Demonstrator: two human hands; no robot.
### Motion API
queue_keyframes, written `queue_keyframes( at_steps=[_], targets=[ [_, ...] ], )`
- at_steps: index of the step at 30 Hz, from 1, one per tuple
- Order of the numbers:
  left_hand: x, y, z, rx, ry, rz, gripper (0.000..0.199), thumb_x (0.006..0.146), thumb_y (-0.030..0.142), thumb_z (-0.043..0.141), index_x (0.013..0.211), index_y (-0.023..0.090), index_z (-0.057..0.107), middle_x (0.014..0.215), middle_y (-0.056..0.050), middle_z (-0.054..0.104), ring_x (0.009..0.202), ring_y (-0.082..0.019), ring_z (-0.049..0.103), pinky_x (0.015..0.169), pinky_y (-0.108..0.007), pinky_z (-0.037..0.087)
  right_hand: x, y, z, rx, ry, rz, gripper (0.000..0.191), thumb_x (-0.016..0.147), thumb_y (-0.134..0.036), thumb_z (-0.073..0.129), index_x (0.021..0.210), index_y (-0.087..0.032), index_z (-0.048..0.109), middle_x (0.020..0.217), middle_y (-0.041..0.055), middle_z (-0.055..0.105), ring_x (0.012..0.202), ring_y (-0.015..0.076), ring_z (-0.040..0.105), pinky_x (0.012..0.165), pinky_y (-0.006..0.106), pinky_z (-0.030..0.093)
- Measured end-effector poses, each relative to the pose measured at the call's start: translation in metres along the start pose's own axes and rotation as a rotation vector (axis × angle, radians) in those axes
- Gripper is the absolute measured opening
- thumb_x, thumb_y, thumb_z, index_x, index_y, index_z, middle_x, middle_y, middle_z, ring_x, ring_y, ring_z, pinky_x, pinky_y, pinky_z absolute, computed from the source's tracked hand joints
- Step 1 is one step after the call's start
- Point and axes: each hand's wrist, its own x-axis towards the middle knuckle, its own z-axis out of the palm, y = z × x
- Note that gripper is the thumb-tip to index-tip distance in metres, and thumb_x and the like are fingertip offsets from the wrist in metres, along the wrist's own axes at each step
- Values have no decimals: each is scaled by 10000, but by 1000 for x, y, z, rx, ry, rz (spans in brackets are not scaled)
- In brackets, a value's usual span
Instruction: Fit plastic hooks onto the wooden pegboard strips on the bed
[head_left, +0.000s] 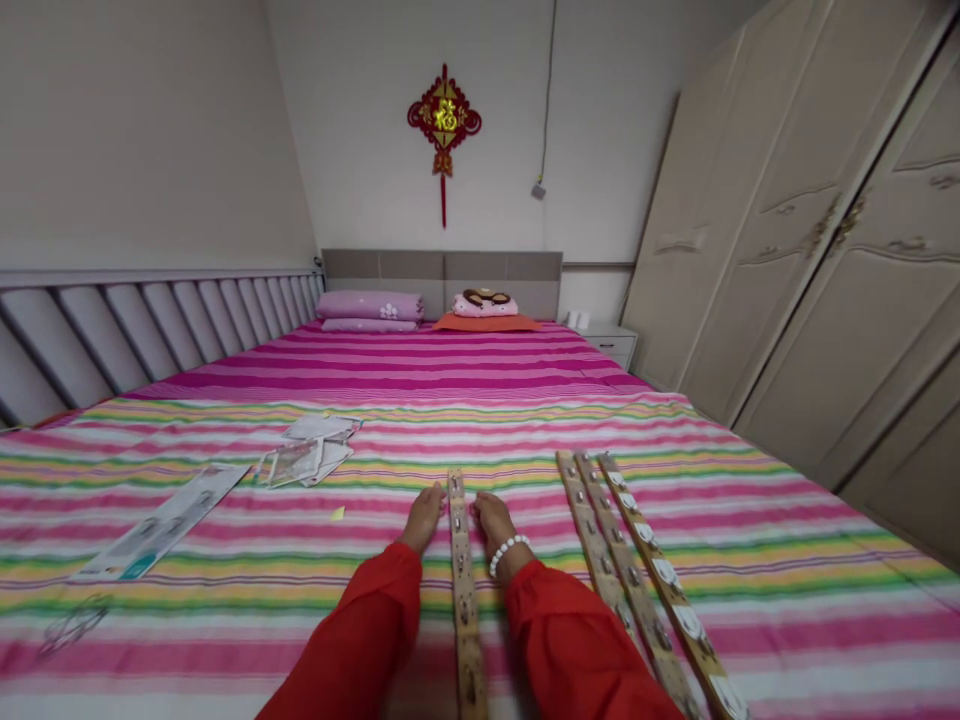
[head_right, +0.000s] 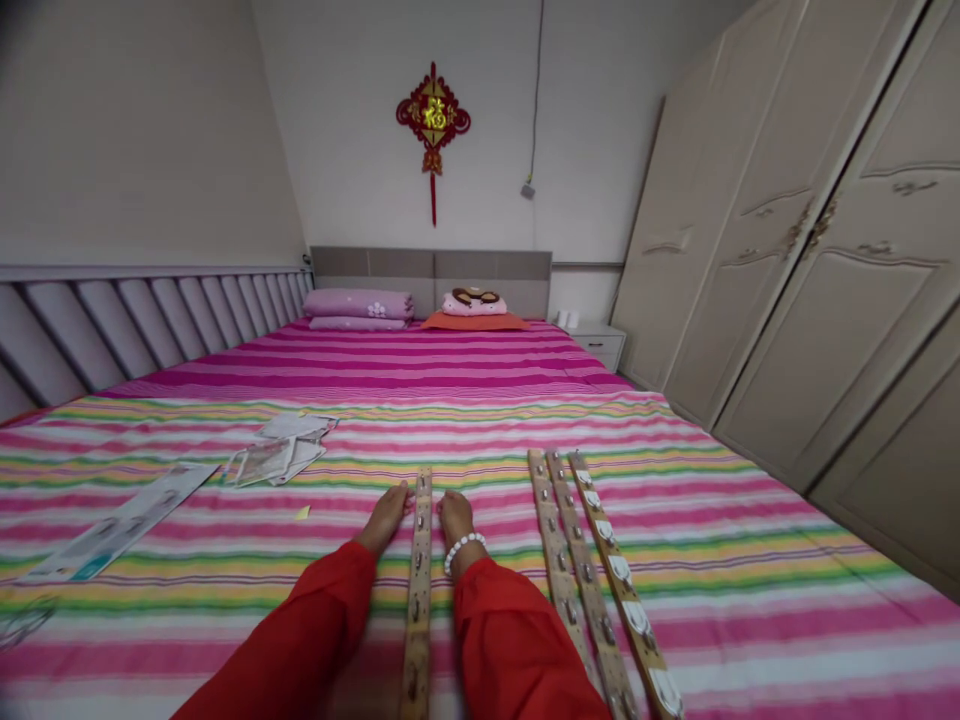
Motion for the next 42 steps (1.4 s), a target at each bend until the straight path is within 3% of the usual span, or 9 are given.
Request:
queue_keyframes(
  at_steps=[7, 12, 17, 21, 23, 27, 31, 35, 42],
  targets=[
    [-61, -16, -20, -95, -42, 19, 509, 594, 643, 568, 757, 162, 601, 679, -24, 604, 682, -182, 583, 698, -336, 474, -89, -8, -30, 46, 6, 49, 224, 575, -249, 603, 462, -212, 414, 418, -80, 368, 415, 79, 316, 422, 218, 247],
    [-107, -33, -28, -137, -38, 63, 490, 599, 602, 601, 800, 156, 639, 739, -43, 642, 748, -196, 608, 773, -352, 484, -176, 3, -70, 197, 45, -32, 246, 604, -393, 701, 645, -176, 591, 566, -32, 557, 464, 89, 438, 434, 213, 301],
    [-147, -42, -30, -163, 25, 170, 389, 629, 497, 655, 826, 162, 658, 827, -64, 682, 819, -209, 631, 790, -351, 496, -249, 37, -106, 162, 31, 114, 408, 526, -506, 784, 664, -147, 649, 534, -11, 591, 381, 73, 443, 371, 198, 290],
    [-163, -38, -30, -207, 94, 203, 356, 633, 485, 656, 797, 169, 657, 776, -50, 681, 761, -188, 627, 752, -334, 512, -284, 47, -114, 214, -55, 292, 411, 490, -431, 837, 727, -129, 688, 650, 44, 680, 455, 110, 564, 411, 205, 385],
    [-165, -34, -30, -226, 99, 193, 370, 616, 496, 664, 785, 167, 659, 744, -45, 679, 719, -180, 624, 730, -332, 519, -293, 42, -110, 242, -143, 347, 390, 507, -341, 849, 803, -130, 709, 737, 63, 711, 548, 130, 623, 477, 210, 437],
    [-165, -31, -31, -229, 109, 193, 388, 601, 511, 675, 772, 164, 663, 771, -61, 696, 735, -189, 638, 745, -346, 533, -296, 34, -98, 281, -224, 331, 339, 536, -297, 850, 798, -125, 722, 678, 47, 700, 566, 139, 644, 509, 210, 455],
    [-165, -33, -32, -189, 114, 211, 435, 603, 563, 660, 780, 166, 665, 806, -73, 709, 770, -205, 652, 757, -355, 544, -290, 40, -88, 320, -189, 287, 313, 558, -311, 832, 774, -111, 726, 727, 80, 719, 528, 134, 641, 485, 214, 455],
    [-164, -35, -32, -171, 113, 219, 450, 603, 571, 657, 793, 163, 665, 819, -76, 712, 775, -208, 659, 761, -352, 547, -284, 46, -83, 332, -141, 270, 248, 525, -263, 811, 678, -98, 709, 634, 76, 698, 486, 131, 612, 457, 212, 447],
    [-163, -38, -30, -151, 128, 254, 411, 621, 534, 652, 802, 165, 667, 831, -73, 710, 765, -203, 654, 743, -340, 546, -278, 44, -90, 366, -62, 206, 115, 552, -203, 726, 595, -104, 685, 536, 45, 648, 436, 84, 521, 451, 189, 413]
  ],
)
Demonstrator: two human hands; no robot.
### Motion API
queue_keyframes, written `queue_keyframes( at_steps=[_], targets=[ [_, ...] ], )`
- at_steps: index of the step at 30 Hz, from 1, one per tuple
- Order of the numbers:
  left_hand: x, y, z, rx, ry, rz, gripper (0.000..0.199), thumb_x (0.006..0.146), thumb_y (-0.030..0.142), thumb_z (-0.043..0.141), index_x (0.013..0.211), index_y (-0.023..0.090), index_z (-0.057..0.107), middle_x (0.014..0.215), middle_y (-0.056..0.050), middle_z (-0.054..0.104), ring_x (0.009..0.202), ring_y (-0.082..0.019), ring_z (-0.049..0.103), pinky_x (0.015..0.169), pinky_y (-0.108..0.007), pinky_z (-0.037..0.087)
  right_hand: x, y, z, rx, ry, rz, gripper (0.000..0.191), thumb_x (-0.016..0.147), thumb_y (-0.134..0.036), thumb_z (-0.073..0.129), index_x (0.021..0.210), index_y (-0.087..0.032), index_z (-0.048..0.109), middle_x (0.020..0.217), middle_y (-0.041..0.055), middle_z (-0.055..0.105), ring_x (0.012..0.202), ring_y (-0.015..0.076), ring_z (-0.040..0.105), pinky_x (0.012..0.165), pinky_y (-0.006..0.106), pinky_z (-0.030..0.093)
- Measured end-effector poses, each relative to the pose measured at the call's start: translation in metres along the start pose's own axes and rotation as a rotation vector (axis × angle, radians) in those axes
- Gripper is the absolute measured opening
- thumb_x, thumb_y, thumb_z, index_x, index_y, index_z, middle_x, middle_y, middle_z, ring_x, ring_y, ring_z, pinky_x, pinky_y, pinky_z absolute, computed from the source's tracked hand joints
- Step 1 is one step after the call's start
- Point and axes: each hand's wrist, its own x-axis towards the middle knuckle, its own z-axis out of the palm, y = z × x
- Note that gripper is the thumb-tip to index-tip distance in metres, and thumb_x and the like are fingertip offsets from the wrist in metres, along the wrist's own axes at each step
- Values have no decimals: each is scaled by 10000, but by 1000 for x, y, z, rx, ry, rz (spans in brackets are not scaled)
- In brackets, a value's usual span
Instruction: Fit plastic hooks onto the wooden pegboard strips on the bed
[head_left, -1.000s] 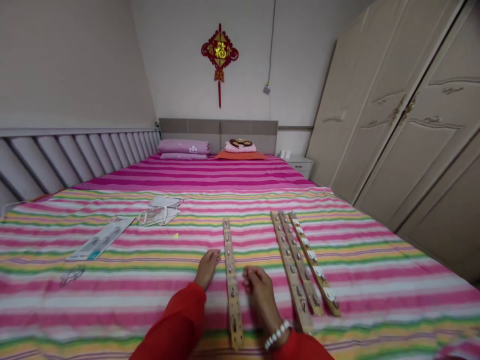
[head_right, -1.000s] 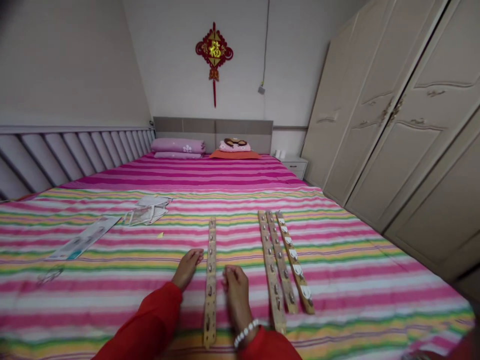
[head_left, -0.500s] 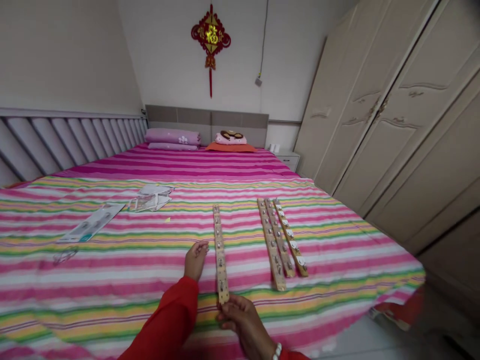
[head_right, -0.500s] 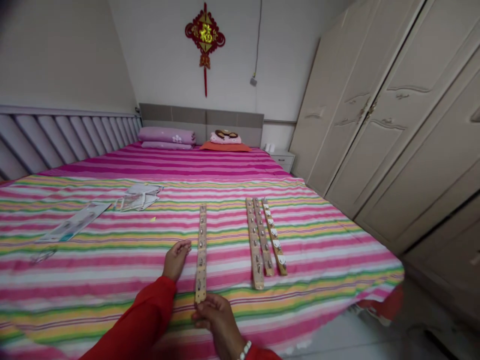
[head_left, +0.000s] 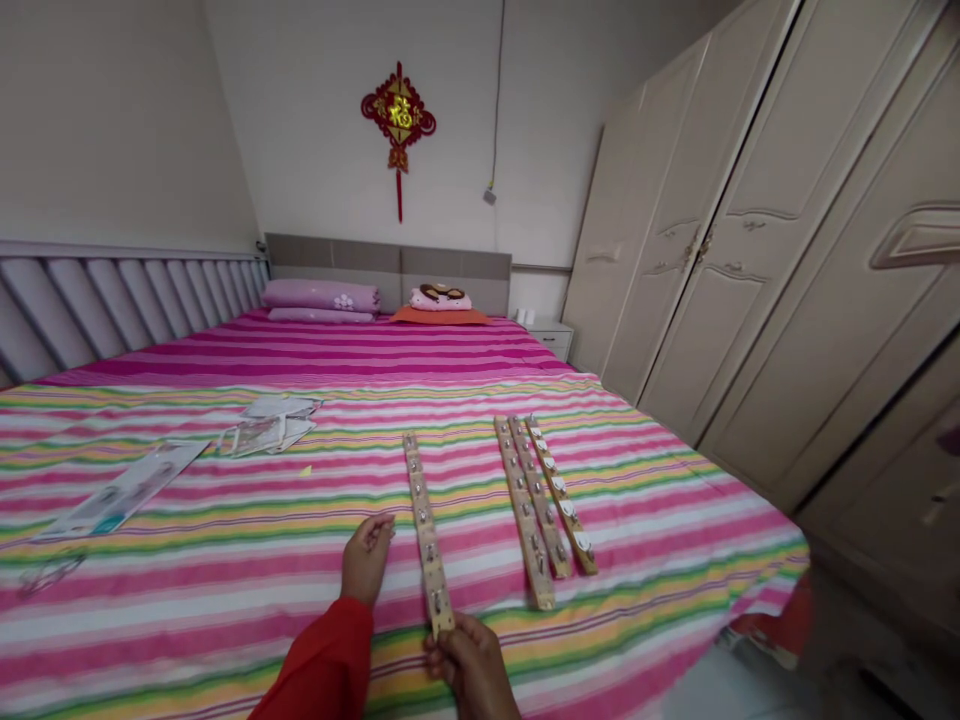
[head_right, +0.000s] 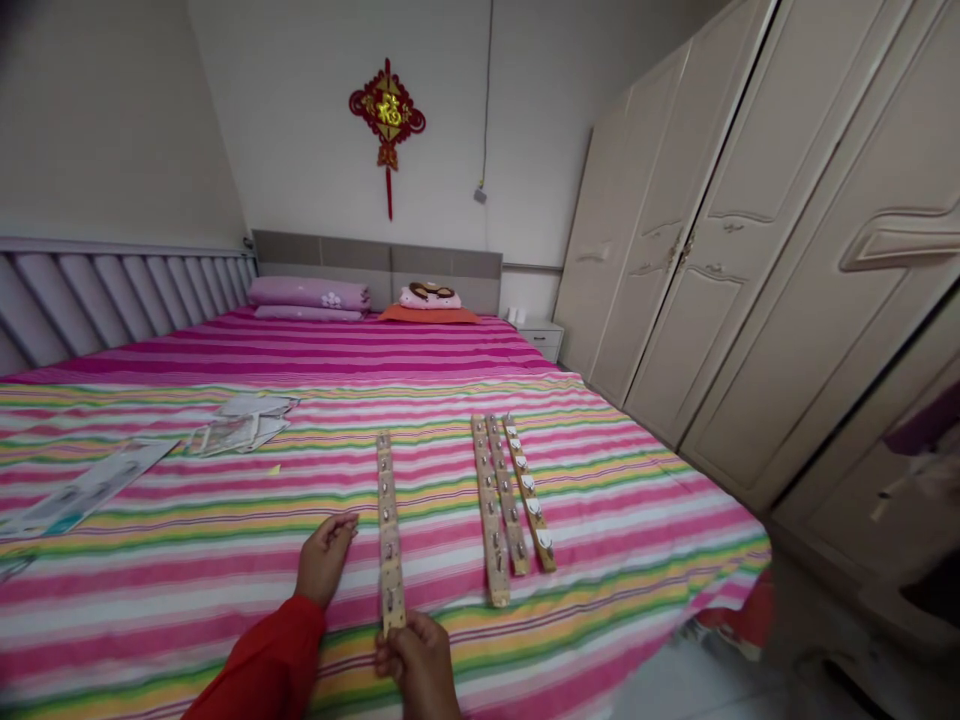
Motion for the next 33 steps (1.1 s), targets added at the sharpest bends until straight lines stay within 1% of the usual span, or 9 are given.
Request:
queue_keyframes(
  at_steps=[5, 10, 14, 17, 23, 27, 30, 33],
  targets=[
    [1, -3, 0, -3, 13, 8, 406, 618, 543, 648, 782, 173, 662, 802, -62, 708, 748, -201, 655, 725, -330, 550, -3, -14, -12, 40, 25, -22, 168, 550, -235, 766, 640, -111, 695, 576, 52, 661, 476, 99, 533, 477, 204, 426],
    [0, 1, 1, 30, 23, 5, 396, 607, 542, 644, 772, 183, 667, 768, -52, 703, 722, -199, 651, 706, -324, 548, -5, -34, -24, 31, 79, -81, 198, 551, -259, 798, 650, -118, 702, 616, 47, 669, 511, 102, 541, 508, 210, 447],
    [-1, 5, 1, 50, 29, 10, 405, 586, 557, 646, 757, 190, 669, 759, -52, 704, 718, -208, 652, 703, -333, 549, 0, -44, -37, 20, 141, -154, 222, 553, -284, 817, 679, -136, 710, 642, 37, 681, 539, 104, 557, 534, 206, 462],
    [-1, 4, 1, 36, 29, 12, 404, 586, 560, 649, 755, 194, 670, 764, -52, 707, 725, -212, 655, 704, -338, 551, 9, -49, -43, -1, 181, -175, 266, 529, -320, 836, 689, -146, 714, 648, 36, 687, 565, 118, 578, 554, 215, 478],
    [0, 0, 0, 9, 40, 12, 439, 569, 575, 670, 761, 180, 673, 765, -63, 705, 729, -214, 653, 706, -339, 549, 21, -43, -46, 24, 216, -196, 297, 474, -349, 859, 635, -156, 700, 605, 19, 663, 542, 124, 571, 550, 234, 499],
    [0, 3, 0, 3, 51, 26, 458, 565, 600, 672, 744, 179, 675, 756, -63, 700, 726, -215, 652, 695, -340, 552, 24, -35, -49, 91, 233, -205, 289, 458, -344, 868, 620, -182, 693, 616, 20, 672, 586, 156, 618, 579, 254, 530],
    [-3, 6, 0, -3, 58, 8, 487, 541, 635, 668, 717, 181, 671, 714, -57, 690, 700, -215, 650, 687, -341, 552, 21, -30, -53, 127, 252, -172, 322, 421, -355, 881, 626, -191, 694, 662, 50, 704, 612, 183, 652, 588, 277, 544],
    [-13, 8, -5, 11, 53, -38, 514, 534, 647, 664, 739, 176, 679, 695, -56, 688, 700, -222, 651, 700, -347, 547, 8, -21, -59, 76, 231, -108, 385, 400, -379, 885, 688, -193, 707, 653, 61, 708, 531, 181, 634, 505, 290, 517]
  ],
)
